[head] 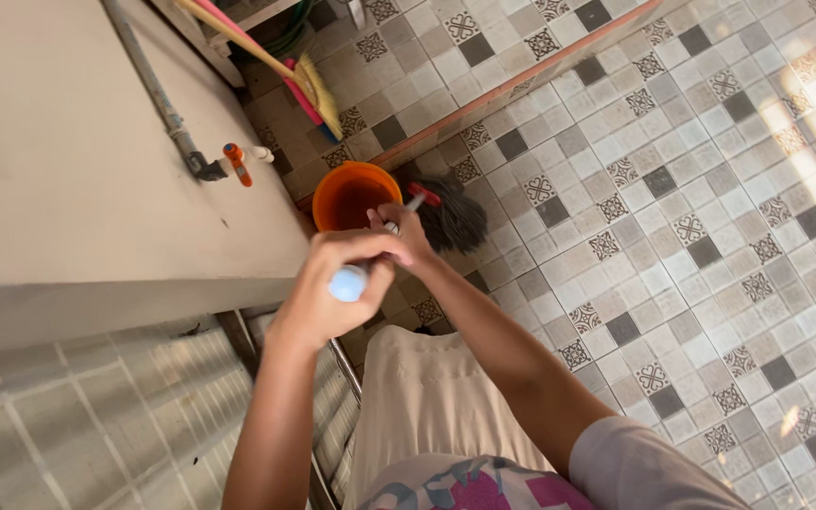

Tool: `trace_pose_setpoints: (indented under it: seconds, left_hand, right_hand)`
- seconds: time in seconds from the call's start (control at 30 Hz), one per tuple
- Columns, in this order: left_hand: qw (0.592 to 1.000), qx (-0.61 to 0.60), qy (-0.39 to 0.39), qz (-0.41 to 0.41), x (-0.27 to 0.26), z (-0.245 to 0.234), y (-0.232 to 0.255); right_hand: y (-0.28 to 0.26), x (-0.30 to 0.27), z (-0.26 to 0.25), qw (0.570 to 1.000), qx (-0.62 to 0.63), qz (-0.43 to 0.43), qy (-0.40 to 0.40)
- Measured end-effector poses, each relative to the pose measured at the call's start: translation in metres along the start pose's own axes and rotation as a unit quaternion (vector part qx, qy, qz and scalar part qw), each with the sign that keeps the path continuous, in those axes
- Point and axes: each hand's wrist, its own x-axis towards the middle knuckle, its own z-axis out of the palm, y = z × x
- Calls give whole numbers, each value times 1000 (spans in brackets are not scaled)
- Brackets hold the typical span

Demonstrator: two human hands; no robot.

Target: The person mops the tiled floor of a garage area using a mop, moving it around a motorcycle and a bicycle.

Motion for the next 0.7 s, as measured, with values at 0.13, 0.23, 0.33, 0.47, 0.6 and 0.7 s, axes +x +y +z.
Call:
trace_pose_setpoints:
  seconds: [0.13,0.23,0.33,0.47,0.6,0.7]
  left_hand:
    - [999,53,-2,-2,1,18,3]
    - [997,71,-16,19,11,25,8]
    - [996,37,-4,84,22,18,18]
    - [999,-43,11,-31,39,4,20]
    - [985,-158,28,-70,44,6,1]
    - [966,-236,47,-96,37,15,-17]
  right_hand:
    - [24,9,-3,996,70,18,-54]
    - [12,8,-27,992,-30,52,-109]
    - [-24,4,-41,993,40,-14,-111]
    - [-55,-20,-52,990,68,-25,-120]
    - [-49,-52,-65,976,-50,138,-162]
    - [-35,-74,-62,972,-83,163,-150]
